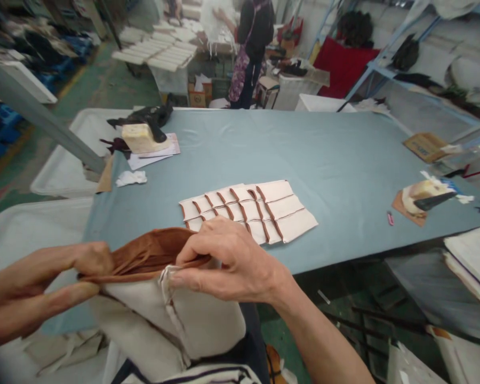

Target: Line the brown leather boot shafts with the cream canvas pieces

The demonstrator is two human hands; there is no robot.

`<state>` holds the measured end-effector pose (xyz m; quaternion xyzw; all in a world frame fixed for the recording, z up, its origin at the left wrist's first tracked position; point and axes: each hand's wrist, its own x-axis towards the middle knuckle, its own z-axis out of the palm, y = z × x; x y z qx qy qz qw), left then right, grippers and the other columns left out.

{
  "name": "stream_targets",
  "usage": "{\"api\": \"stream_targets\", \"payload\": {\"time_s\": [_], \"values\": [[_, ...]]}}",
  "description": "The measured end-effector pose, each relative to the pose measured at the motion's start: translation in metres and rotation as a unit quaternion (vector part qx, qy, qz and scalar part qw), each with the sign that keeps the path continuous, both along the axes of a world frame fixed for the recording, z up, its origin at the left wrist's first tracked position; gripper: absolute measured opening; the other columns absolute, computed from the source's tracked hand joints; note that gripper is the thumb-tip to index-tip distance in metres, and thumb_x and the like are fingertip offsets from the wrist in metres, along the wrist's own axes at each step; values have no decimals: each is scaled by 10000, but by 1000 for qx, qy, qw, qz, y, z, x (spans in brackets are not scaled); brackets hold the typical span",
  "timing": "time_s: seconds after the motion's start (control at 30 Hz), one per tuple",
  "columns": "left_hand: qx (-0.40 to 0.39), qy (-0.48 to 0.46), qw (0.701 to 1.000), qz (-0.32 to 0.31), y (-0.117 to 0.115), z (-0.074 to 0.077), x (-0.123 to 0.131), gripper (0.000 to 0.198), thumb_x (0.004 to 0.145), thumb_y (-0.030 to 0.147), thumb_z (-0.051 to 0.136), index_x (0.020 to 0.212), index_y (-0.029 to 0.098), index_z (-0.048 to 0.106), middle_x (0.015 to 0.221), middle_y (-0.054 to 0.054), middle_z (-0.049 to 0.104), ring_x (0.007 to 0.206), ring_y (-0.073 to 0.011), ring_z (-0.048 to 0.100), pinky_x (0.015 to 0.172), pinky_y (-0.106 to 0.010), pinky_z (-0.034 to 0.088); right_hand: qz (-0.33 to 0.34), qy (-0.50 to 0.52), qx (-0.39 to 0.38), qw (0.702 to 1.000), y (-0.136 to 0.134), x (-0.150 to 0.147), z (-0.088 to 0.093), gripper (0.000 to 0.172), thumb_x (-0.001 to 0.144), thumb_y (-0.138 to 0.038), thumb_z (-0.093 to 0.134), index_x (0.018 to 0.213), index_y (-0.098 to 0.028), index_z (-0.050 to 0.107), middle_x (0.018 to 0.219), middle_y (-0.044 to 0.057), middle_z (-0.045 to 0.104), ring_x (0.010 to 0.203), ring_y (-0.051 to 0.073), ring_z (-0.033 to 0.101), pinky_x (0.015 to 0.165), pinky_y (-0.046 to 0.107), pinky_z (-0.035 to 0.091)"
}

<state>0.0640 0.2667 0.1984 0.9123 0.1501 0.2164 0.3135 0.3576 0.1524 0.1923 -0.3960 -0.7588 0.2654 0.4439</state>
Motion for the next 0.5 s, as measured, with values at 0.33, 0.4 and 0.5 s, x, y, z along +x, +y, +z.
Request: {"api": "stream_targets", "payload": {"time_s": [0.33, 0.4, 0.5], "values": [[-194, -46, 973, -113, -8, 6, 51, 169, 1013, 311, 729, 894, 191, 718, 848, -6, 758, 779, -136, 694, 774, -190, 537, 61, 30, -75, 995, 8, -13, 9, 218, 1061, -341, 693, 904, -196, 650, 836, -11, 680, 776, 132, 590, 751, 278, 441], [-206, -43, 971, -113, -6, 6, 55, 156, 998, 244, 733, 856, 185, 708, 778, 24, 722, 696, -109, 644, 690, -163, 496, 54, 43, -104, 992, 8, -13, 4, 229, 1052, -343, 698, 885, -196, 645, 829, -20, 671, 761, 126, 584, 741, 270, 438], [-222, -33, 966, -125, 1, 5, 56, 113, 972, 157, 727, 861, 179, 730, 720, 52, 692, 626, -83, 594, 618, -138, 448, 47, 68, -149, 985, 10, -14, -2, 208, 1031, -307, 707, 869, -194, 645, 832, -27, 672, 763, 119, 587, 740, 256, 440]]}}
